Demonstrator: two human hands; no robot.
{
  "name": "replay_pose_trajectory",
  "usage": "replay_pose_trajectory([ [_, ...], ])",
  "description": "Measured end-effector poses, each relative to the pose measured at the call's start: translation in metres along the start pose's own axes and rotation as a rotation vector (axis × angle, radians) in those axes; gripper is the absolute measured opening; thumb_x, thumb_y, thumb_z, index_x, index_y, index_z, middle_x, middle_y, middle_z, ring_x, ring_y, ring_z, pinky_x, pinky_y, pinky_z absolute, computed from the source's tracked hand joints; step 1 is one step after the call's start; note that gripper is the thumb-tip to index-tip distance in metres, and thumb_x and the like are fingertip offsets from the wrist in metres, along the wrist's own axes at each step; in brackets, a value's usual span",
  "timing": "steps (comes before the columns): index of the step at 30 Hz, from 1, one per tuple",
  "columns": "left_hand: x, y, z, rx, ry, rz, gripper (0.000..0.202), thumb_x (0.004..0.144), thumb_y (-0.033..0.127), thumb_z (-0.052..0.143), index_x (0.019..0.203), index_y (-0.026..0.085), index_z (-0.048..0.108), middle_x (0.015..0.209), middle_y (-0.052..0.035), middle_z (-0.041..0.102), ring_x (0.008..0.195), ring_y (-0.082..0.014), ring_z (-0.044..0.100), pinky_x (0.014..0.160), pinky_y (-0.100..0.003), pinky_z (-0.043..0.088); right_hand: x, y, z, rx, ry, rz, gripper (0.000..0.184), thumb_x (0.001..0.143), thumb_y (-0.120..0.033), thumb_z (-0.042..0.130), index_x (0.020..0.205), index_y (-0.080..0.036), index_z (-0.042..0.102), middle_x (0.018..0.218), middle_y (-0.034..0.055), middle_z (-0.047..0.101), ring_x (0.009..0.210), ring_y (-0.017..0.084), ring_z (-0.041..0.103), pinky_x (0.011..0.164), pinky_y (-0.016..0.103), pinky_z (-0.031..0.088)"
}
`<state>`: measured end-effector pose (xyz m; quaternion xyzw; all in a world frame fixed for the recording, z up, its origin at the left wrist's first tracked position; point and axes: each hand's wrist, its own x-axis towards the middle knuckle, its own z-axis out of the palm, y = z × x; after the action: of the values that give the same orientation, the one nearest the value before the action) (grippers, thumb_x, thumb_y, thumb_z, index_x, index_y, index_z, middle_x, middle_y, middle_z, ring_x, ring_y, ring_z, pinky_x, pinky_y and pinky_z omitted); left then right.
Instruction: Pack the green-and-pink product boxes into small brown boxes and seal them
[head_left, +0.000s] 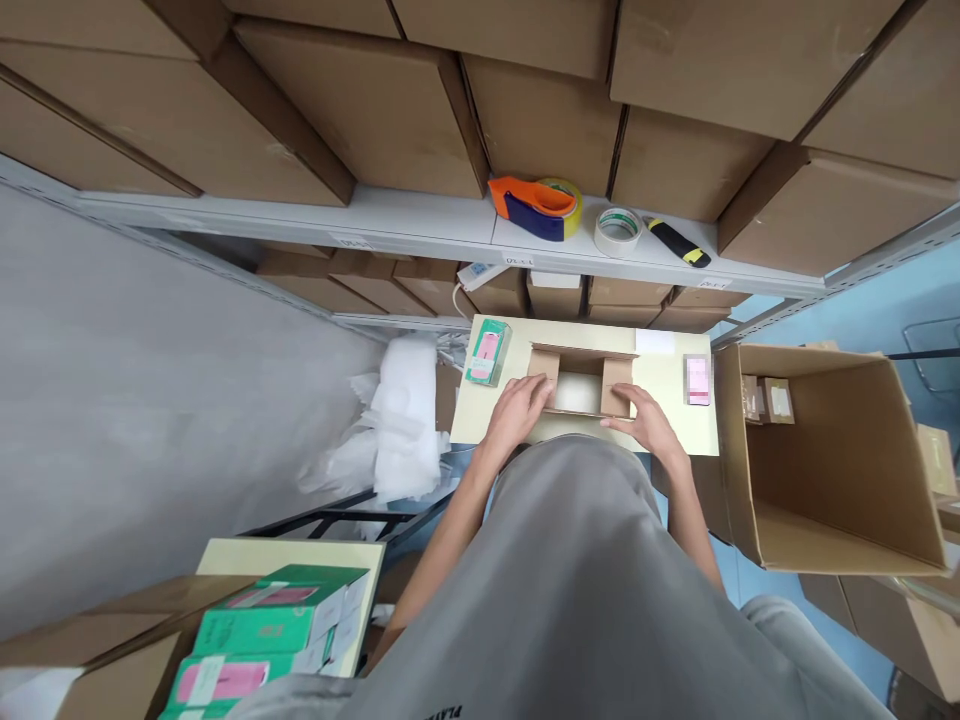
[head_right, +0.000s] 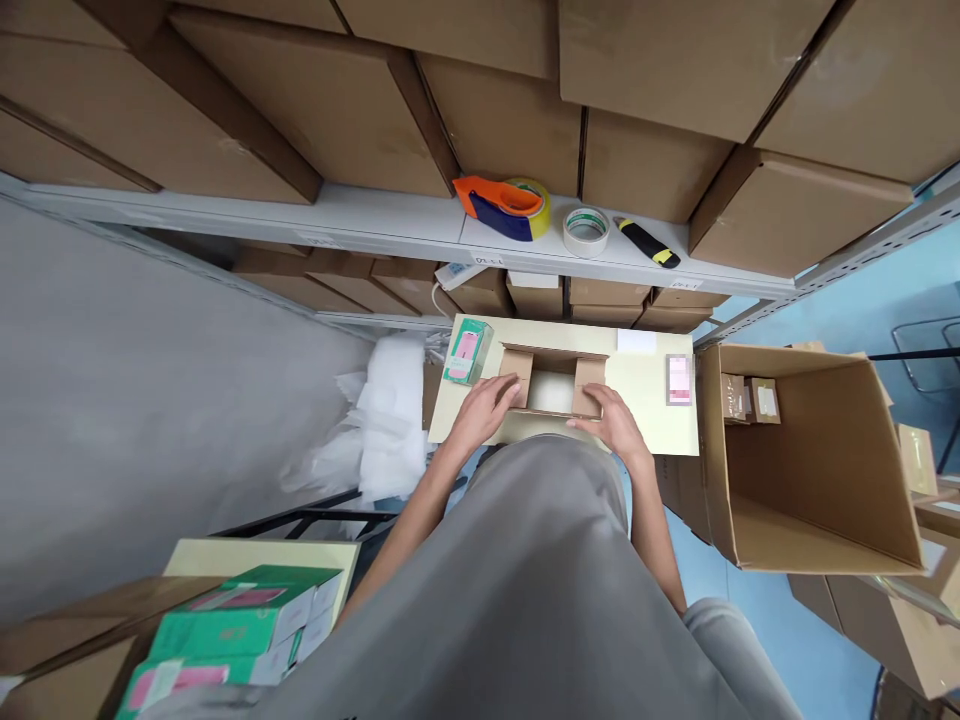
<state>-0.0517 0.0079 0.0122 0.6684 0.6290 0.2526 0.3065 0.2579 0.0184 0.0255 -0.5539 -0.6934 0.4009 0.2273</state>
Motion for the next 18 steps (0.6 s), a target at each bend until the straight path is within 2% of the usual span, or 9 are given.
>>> replay_pose_trajectory([
  [3, 0.015, -0.006, 0.007, -0.003, 0.167, -0.048, 0.073, 0.113, 0.066, 0.050, 0.166, 0.016, 0.056, 0.152, -0.0235, 0.069, 0.145, -0.0400, 0.063, 0.125, -0.058, 0.050, 0.007, 0.010, 0.003, 0.007, 0.149, 0.100, 0.067, 0.095, -0.079, 0.075, 0.134, -0.025, 0.078, 0.132, 0.0158, 0.080, 0.119, 0.038, 0.075, 0.108, 0.059, 0.063],
  [6, 0.031, -0.010, 0.009, 0.021, 0.259, 0.067, 0.085, 0.107, 0.067, 0.062, 0.173, 0.017, 0.046, 0.172, -0.0263, 0.048, 0.163, -0.0446, 0.044, 0.132, -0.062, 0.040, 0.015, 0.018, 0.011, -0.052, 0.336, 0.199, 0.080, 0.096, -0.077, 0.072, 0.152, -0.021, 0.066, 0.125, 0.0158, 0.077, 0.098, 0.033, 0.074, 0.092, 0.055, 0.067],
  [8, 0.037, -0.012, 0.007, 0.017, 0.232, 0.151, 0.077, 0.107, 0.061, 0.065, 0.171, 0.020, 0.050, 0.170, -0.0234, 0.051, 0.162, -0.0427, 0.044, 0.135, -0.061, 0.038, 0.018, 0.021, 0.015, -0.084, 0.402, 0.221, 0.093, 0.095, -0.074, 0.072, 0.169, -0.023, 0.048, 0.131, 0.0155, 0.071, 0.093, 0.030, 0.072, 0.085, 0.053, 0.067],
  [10, 0.037, -0.015, 0.005, -0.001, 0.211, 0.180, 0.060, 0.108, 0.054, 0.066, 0.160, 0.023, 0.063, 0.159, -0.0199, 0.061, 0.156, -0.0396, 0.051, 0.135, -0.058, 0.039, 0.018, 0.023, 0.016, -0.100, 0.399, 0.200, 0.096, 0.096, -0.070, 0.072, 0.175, -0.026, 0.040, 0.140, 0.0169, 0.065, 0.099, 0.031, 0.072, 0.086, 0.053, 0.068],
  [12, 0.032, -0.018, 0.005, -0.024, 0.212, 0.157, 0.038, 0.109, 0.050, 0.065, 0.135, 0.025, 0.078, 0.151, -0.0174, 0.066, 0.150, -0.0378, 0.056, 0.133, -0.056, 0.043, 0.019, 0.024, 0.014, -0.113, 0.365, 0.167, 0.085, 0.096, -0.068, 0.072, 0.168, -0.028, 0.050, 0.149, 0.0191, 0.059, 0.113, 0.035, 0.072, 0.092, 0.056, 0.067],
  [14, 0.025, -0.023, 0.010, -0.064, 0.216, 0.106, 0.028, 0.109, 0.047, 0.066, 0.113, 0.025, 0.081, 0.150, -0.0171, 0.065, 0.150, -0.0373, 0.058, 0.132, -0.056, 0.044, 0.020, 0.025, 0.013, -0.117, 0.330, 0.153, 0.071, 0.095, -0.069, 0.074, 0.152, -0.027, 0.066, 0.154, 0.0197, 0.057, 0.126, 0.039, 0.069, 0.100, 0.058, 0.066],
  [15, 0.022, -0.026, 0.015, -0.097, 0.216, 0.073, 0.026, 0.108, 0.047, 0.067, 0.108, 0.024, 0.080, 0.151, -0.0173, 0.064, 0.152, -0.0374, 0.057, 0.132, -0.056, 0.044, 0.022, 0.027, 0.013, -0.106, 0.317, 0.155, 0.066, 0.095, -0.071, 0.074, 0.143, -0.026, 0.071, 0.153, 0.0195, 0.058, 0.130, 0.040, 0.068, 0.104, 0.060, 0.065],
  [16, 0.020, -0.030, 0.020, -0.145, 0.216, 0.032, 0.025, 0.107, 0.046, 0.069, 0.107, 0.024, 0.080, 0.154, -0.0176, 0.062, 0.155, -0.0375, 0.055, 0.133, -0.056, 0.044, 0.025, 0.029, 0.013, -0.086, 0.312, 0.165, 0.063, 0.094, -0.073, 0.073, 0.136, -0.026, 0.073, 0.152, 0.0195, 0.060, 0.133, 0.041, 0.067, 0.108, 0.060, 0.064],
  [18, 0.019, -0.038, 0.030, -0.295, 0.214, -0.094, 0.031, 0.102, 0.047, 0.076, 0.121, 0.024, 0.077, 0.164, -0.0181, 0.055, 0.160, -0.0379, 0.051, 0.134, -0.055, 0.043, 0.033, 0.035, 0.016, -0.022, 0.323, 0.218, 0.067, 0.094, -0.077, 0.072, 0.134, -0.024, 0.072, 0.149, 0.0206, 0.064, 0.134, 0.041, 0.067, 0.112, 0.061, 0.061],
])
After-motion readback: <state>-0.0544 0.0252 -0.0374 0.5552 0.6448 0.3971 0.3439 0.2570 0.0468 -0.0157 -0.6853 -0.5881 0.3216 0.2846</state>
